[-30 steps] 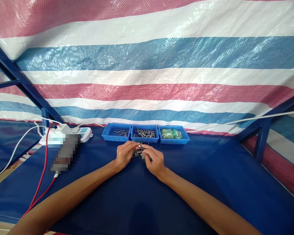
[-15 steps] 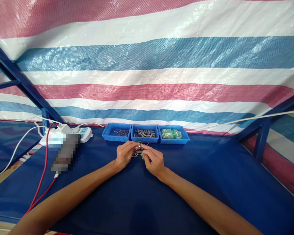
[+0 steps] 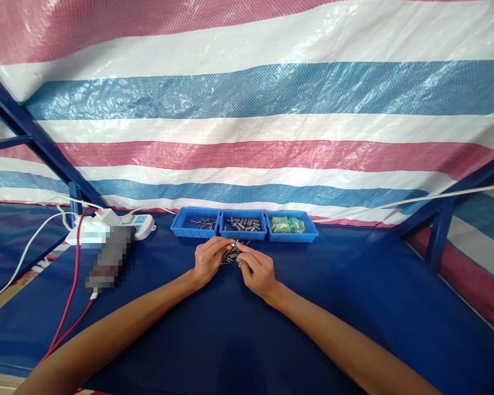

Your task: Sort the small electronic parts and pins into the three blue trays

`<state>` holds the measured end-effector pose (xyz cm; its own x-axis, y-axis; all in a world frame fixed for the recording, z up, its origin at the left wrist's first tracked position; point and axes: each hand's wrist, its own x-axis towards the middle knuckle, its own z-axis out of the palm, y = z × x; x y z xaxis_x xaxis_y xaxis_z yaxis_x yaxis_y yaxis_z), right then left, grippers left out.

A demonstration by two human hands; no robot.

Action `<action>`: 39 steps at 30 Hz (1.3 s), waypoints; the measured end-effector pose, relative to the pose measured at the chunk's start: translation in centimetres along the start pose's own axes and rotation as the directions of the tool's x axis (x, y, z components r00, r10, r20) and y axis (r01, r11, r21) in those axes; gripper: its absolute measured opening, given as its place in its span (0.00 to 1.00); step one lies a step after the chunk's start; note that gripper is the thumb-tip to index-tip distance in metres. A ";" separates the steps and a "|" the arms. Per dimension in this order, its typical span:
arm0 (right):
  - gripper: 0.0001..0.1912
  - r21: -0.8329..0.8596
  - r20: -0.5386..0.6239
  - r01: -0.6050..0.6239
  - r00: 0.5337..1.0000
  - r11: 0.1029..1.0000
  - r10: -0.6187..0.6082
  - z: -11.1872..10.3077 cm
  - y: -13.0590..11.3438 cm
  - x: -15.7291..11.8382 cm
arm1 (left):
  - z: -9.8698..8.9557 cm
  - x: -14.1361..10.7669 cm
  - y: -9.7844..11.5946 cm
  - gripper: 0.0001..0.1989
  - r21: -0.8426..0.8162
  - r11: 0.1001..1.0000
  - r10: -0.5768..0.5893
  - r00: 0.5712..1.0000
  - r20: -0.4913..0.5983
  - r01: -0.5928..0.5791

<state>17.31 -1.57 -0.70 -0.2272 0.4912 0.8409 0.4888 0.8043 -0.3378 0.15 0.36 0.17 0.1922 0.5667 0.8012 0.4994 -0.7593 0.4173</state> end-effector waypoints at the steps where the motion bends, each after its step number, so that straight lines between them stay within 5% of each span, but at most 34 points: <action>1: 0.12 -0.001 -0.001 0.005 1.000 1.000 -0.005 0.0 0.0 0.0 | 0.0 0.0 0.0 0.09 -0.002 1.000 -0.002 1.000 -0.004 0.002; 39: 0.14 0.048 0.089 -0.022 0.996 0.999 0.018 0.0 -0.1 0.3 | 0.2 0.1 0.1 0.09 -0.032 0.989 -0.144 0.988 -0.057 0.142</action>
<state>17.19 -1.48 -0.36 -0.2927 0.5331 0.7938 0.4527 0.8085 -0.3760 0.42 0.44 0.22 0.0702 0.6510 0.7558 0.4943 -0.6808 0.5405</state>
